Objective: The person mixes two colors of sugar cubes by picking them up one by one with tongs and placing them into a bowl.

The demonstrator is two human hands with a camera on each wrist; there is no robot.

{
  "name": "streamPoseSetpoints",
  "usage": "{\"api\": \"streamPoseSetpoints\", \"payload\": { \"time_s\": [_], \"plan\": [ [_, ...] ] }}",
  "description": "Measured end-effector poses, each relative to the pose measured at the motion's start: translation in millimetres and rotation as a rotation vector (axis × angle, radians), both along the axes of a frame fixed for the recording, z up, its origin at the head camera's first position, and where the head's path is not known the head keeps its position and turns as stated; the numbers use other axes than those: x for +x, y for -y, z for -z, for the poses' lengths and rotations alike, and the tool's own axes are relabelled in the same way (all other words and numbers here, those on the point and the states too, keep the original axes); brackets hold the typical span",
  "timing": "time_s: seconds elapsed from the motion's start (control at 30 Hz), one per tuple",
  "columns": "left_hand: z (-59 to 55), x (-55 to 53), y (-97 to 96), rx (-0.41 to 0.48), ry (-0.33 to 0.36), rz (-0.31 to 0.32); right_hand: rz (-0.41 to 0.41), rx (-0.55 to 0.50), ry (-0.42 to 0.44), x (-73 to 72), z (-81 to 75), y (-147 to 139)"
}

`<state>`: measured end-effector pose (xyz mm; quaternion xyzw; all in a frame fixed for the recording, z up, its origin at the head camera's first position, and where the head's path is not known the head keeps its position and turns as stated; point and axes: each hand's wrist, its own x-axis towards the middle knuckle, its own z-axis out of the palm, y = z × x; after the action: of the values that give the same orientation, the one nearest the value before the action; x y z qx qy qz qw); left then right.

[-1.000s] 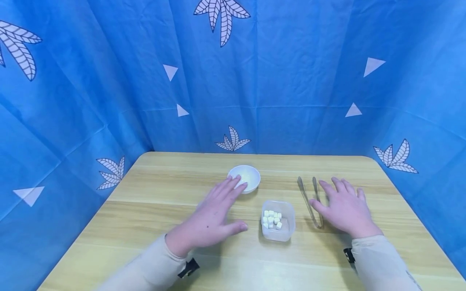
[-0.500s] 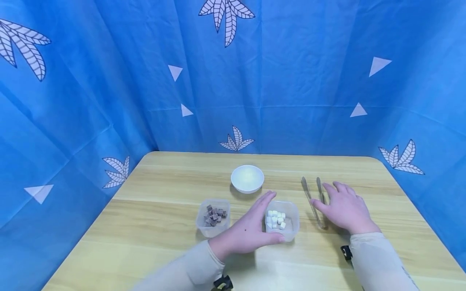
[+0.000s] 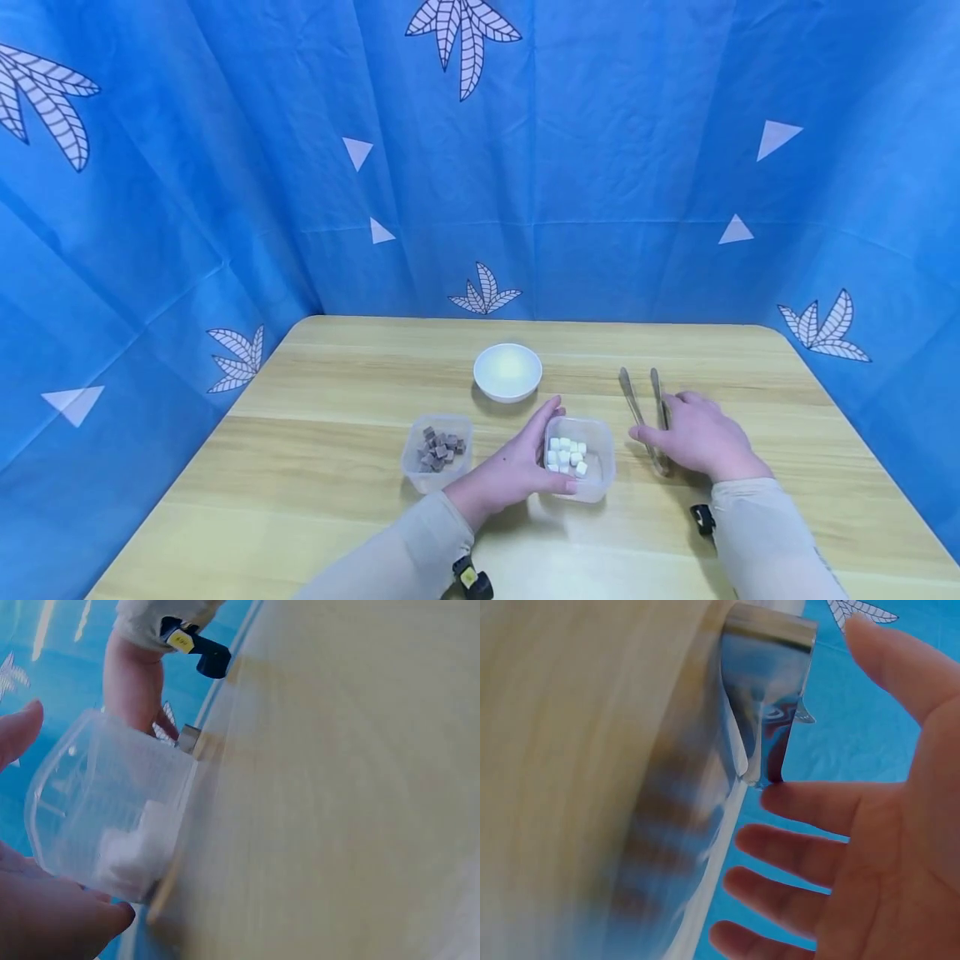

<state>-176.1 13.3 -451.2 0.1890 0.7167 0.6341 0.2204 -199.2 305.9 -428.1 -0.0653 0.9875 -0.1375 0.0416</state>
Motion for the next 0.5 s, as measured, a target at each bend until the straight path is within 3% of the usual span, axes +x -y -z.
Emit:
{"api": "streamPoseSetpoints", "payload": {
  "time_s": [0.2, 0.37, 0.5],
  "plan": [
    [9.1, -4.1, 3.5, -0.045, -0.003, 0.04, 0.005, 0.008, 0.057, -2.6, 0.0, -1.3],
    [15.0, -3.8, 4.9, -0.078, -0.067, 0.066, 0.012, 0.012, 0.067, -5.0, -2.3, -5.9],
    [16.9, -4.7, 6.1, -0.133, -0.127, 0.051, 0.013, -0.006, 0.072, -8.9, -4.3, -9.9]
  ]
}}
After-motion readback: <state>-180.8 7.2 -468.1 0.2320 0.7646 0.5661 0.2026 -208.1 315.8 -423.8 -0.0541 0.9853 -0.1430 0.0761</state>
